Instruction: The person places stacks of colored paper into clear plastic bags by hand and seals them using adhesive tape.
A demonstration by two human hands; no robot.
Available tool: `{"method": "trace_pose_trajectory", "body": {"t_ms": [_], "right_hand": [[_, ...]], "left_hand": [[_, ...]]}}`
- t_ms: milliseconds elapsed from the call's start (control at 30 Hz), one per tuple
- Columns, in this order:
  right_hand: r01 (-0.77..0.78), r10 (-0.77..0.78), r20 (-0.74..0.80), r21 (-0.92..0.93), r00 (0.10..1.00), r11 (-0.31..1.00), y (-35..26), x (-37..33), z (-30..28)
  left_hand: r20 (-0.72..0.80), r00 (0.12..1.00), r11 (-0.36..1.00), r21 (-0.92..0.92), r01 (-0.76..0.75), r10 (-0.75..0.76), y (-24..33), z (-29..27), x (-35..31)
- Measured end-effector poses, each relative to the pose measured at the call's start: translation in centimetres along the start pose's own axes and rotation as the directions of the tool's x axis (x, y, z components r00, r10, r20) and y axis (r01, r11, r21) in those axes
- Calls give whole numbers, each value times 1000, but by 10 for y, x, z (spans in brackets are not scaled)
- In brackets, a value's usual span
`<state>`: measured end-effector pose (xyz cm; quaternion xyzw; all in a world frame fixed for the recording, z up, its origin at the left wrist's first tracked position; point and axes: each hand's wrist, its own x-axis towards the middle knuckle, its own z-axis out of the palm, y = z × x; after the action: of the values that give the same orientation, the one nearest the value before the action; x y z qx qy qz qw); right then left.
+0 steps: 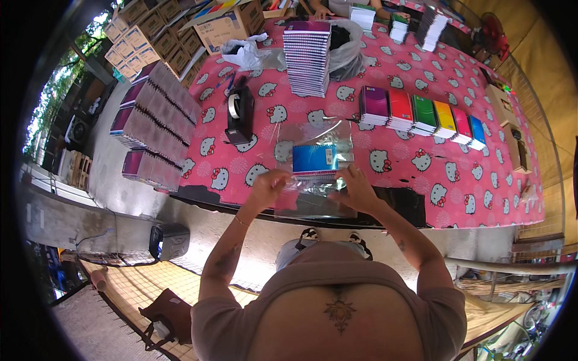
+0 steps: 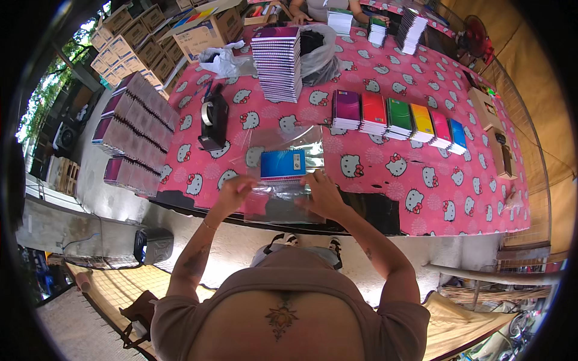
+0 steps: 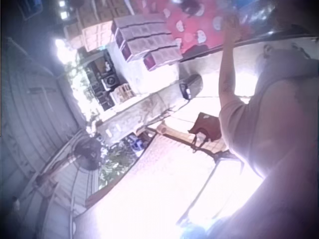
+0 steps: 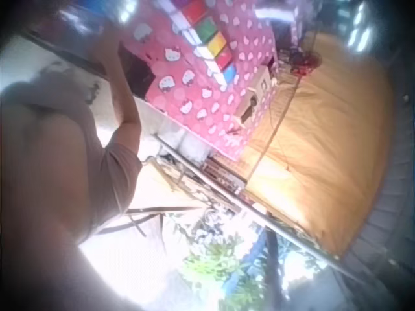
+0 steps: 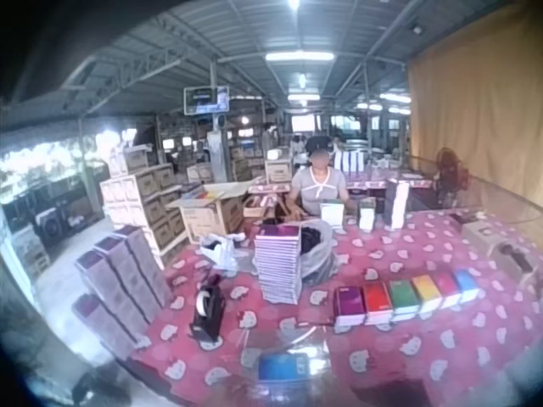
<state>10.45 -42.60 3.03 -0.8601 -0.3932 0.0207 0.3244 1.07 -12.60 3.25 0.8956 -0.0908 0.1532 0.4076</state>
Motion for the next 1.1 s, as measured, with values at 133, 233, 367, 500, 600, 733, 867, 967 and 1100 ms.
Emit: {"method": "trace_pose_trajectory", "body": {"t_ms": [133,233,367,500,600,733,867,967,1100], "right_hand": [[-165,230,-30,607,973,777,50,16,10],[-443,436,268,816,859,371,58,39,6],[-481,460,380,868,802,122,71,47,25],[-517,373,458,853,807,72,77,48,24],[-514,323,470,856,821,59,86,49,27],[-465,494,305,852,814,240,80,46,33],[-296,346,-387,184,855,937,30,38,30],[-20,-1,-125,-166,992,986,-56,35,14],[58,-113,-174,-292,978,955,-50,25,59]], "left_hand": [[25,951,906,-297,303,-310,-23,-1,35],[207,856,674,-540,504,-474,-56,9,37],[390,658,344,-620,705,-644,-65,28,49],[391,658,310,-653,691,-644,-69,29,42],[375,687,303,-695,653,-622,-68,30,41],[375,703,306,-705,639,-605,-58,31,44],[286,729,439,-644,626,-621,-56,14,43],[299,753,498,-601,626,-586,-76,6,40],[317,723,485,-571,662,-613,-83,13,63]]}}
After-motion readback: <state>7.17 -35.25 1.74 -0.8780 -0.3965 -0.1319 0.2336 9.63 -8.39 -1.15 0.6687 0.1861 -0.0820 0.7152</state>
